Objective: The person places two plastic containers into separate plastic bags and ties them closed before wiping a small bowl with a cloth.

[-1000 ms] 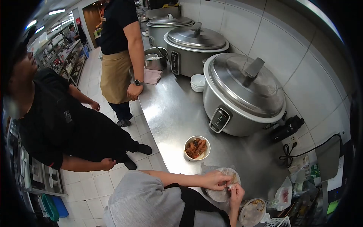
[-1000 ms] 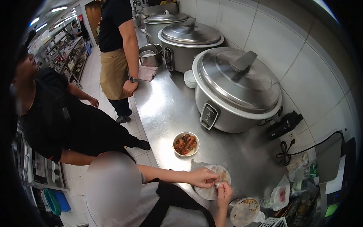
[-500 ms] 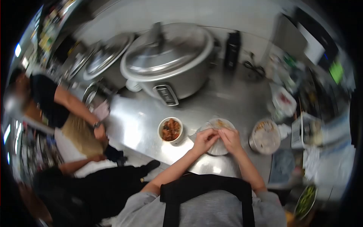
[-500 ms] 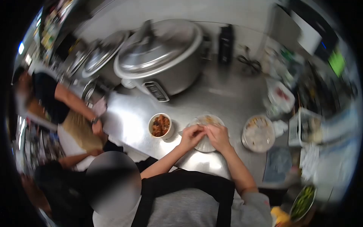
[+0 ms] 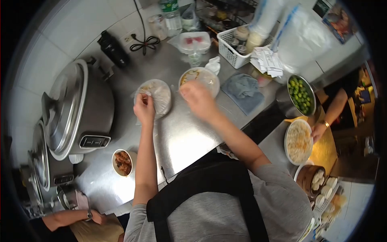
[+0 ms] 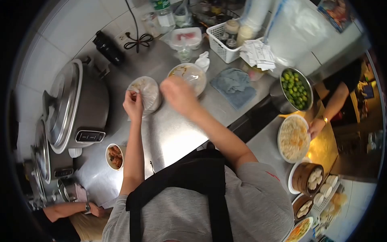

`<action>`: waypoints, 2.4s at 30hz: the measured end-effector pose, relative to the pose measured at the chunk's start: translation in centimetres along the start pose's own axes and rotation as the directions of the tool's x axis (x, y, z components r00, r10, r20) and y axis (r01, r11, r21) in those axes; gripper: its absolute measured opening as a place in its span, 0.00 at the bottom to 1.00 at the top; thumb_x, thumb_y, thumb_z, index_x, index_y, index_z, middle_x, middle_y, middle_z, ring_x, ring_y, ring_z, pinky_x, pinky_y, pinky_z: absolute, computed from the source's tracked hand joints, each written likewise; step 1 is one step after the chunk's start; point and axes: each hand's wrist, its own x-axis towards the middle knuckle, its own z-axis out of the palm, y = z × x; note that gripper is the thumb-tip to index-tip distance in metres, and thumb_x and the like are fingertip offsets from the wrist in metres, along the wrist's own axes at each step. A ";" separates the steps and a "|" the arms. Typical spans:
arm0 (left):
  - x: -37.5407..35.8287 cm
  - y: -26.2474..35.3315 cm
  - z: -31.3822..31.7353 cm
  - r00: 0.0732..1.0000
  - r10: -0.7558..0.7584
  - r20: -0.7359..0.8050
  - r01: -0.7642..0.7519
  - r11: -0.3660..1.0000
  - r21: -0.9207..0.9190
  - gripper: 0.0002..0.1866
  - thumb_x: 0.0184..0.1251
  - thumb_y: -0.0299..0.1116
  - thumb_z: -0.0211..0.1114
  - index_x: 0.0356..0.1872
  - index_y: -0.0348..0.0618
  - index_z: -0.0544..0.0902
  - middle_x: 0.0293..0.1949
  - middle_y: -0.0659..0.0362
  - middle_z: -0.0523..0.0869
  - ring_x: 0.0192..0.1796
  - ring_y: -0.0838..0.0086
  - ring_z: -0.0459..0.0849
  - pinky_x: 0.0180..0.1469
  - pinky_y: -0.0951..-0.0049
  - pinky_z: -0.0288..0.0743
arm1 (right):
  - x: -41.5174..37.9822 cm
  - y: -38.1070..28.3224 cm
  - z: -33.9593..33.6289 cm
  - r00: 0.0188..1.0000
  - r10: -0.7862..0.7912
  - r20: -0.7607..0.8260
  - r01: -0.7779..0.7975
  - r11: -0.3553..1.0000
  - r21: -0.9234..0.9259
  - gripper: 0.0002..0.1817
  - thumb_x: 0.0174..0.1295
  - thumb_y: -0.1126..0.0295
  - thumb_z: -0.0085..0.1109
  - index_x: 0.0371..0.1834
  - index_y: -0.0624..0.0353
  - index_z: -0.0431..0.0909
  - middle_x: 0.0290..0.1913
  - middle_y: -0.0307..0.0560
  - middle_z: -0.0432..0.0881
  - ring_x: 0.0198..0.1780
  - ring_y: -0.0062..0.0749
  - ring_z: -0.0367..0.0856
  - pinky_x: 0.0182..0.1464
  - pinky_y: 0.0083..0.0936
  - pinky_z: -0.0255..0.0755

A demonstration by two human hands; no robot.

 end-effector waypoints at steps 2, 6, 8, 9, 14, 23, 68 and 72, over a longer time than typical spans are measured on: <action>1.6 -0.2 0.6 1.000 -0.011 -0.020 0.014 0.994 0.106 0.10 0.51 0.34 0.66 0.26 0.39 0.75 0.16 0.57 0.78 0.19 0.74 0.77 0.26 0.74 0.69 | -0.9 4.3 -4.6 0.973 0.004 -0.230 -0.069 0.960 -0.272 0.08 0.52 0.75 0.49 0.35 0.60 0.75 0.35 0.51 0.77 0.41 0.47 0.73 0.46 0.37 0.66; 3.6 -1.7 1.8 0.999 0.027 -0.045 -0.023 0.995 0.096 0.10 0.52 0.36 0.65 0.28 0.41 0.76 0.19 0.56 0.80 0.22 0.69 0.80 0.29 0.71 0.71 | -5.3 12.8 -8.2 0.941 -0.005 -0.339 -0.278 0.560 -0.780 0.14 0.50 0.74 0.52 0.41 0.62 0.76 0.42 0.51 0.79 0.47 0.45 0.74 0.46 0.38 0.68; 4.4 -1.7 2.2 0.998 0.035 -0.044 -0.028 0.988 0.154 0.09 0.53 0.36 0.64 0.29 0.42 0.77 0.22 0.55 0.81 0.26 0.65 0.82 0.31 0.69 0.72 | -8.3 16.4 -8.0 0.981 0.024 -0.191 -0.186 0.375 -0.908 0.12 0.48 0.72 0.52 0.37 0.60 0.76 0.41 0.48 0.79 0.48 0.43 0.73 0.46 0.39 0.67; 4.6 -2.0 2.5 0.997 0.053 -0.055 -0.044 0.987 0.157 0.08 0.53 0.35 0.63 0.31 0.45 0.77 0.26 0.55 0.83 0.30 0.60 0.82 0.32 0.64 0.72 | -8.1 15.9 -9.1 0.977 0.023 -0.213 -0.208 0.351 -0.913 0.12 0.48 0.72 0.52 0.37 0.60 0.76 0.41 0.48 0.79 0.48 0.43 0.73 0.46 0.39 0.67; 5.2 -3.2 3.1 0.999 0.043 -0.032 -0.038 0.989 0.141 0.09 0.54 0.37 0.63 0.32 0.46 0.77 0.26 0.57 0.83 0.30 0.64 0.83 0.33 0.66 0.73 | -5.9 13.2 -11.5 0.965 0.260 0.043 -0.064 0.389 -0.919 0.10 0.44 0.72 0.57 0.32 0.57 0.74 0.37 0.45 0.76 0.45 0.39 0.72 0.43 0.33 0.67; -1.1 1.9 -1.0 0.997 -0.029 -0.070 -0.003 0.908 -0.418 0.21 0.58 0.27 0.59 0.54 0.39 0.68 0.54 0.57 0.72 0.51 0.71 0.72 0.47 0.74 0.69 | 10.8 3.4 -34.6 0.847 -0.489 -0.209 0.001 0.395 -0.919 0.14 0.44 0.70 0.62 0.34 0.63 0.74 0.37 0.54 0.76 0.43 0.46 0.72 0.47 0.36 0.66; -9.0 0.8 -10.1 0.770 -0.327 0.547 0.608 0.636 -0.476 0.24 0.49 0.30 0.68 0.48 0.35 0.71 0.43 0.53 0.78 0.46 0.69 0.76 0.53 0.69 0.66 | 0.1 -1.1 -5.7 0.512 -0.129 0.849 -0.050 0.982 0.180 0.12 0.53 0.69 0.56 0.39 0.64 0.76 0.28 0.44 0.77 0.32 0.27 0.75 0.37 0.24 0.66; -5.4 6.7 -16.4 0.961 -0.254 0.107 0.275 0.911 -0.309 0.54 0.38 0.37 0.74 0.67 0.44 0.49 0.66 0.50 0.56 0.67 0.61 0.56 0.62 0.58 0.55 | 1.8 -4.6 -5.7 0.763 0.232 0.603 -0.198 0.972 -0.123 0.07 0.52 0.71 0.57 0.29 0.65 0.73 0.24 0.46 0.75 0.23 0.31 0.73 0.28 0.28 0.65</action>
